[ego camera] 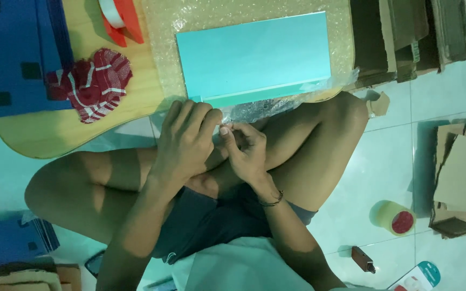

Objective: Wrapping a light blue rectangular panel with bubble wrap and securing it with red tape

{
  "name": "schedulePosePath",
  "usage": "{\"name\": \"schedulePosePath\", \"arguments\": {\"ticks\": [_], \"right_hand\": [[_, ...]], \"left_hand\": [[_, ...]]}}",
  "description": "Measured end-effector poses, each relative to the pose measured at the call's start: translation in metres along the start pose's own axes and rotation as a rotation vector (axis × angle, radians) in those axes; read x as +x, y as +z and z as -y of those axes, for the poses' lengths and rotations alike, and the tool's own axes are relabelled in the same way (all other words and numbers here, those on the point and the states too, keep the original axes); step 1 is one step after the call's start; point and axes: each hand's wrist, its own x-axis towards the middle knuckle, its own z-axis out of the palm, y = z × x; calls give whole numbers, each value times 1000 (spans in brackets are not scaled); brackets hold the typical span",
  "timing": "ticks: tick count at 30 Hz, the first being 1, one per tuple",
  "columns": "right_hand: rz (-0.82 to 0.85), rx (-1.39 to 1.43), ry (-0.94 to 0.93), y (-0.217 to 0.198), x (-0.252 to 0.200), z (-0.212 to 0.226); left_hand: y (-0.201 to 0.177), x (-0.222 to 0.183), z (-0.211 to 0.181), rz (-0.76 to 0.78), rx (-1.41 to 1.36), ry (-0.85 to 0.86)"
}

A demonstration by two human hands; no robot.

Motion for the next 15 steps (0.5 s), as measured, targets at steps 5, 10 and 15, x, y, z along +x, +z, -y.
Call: {"name": "schedulePosePath", "arguments": {"ticks": [5, 10, 15], "right_hand": [[-5, -42, -20, -4, -1, 0], [-36, -92, -98, -2, -10, -7], [-35, -119, -47, -5, -7, 1]], "left_hand": [[-12, 8, -8, 20, -52, 0], [9, 4, -12, 8, 67, 19], [6, 10, -19, 64, 90, -44]]}}
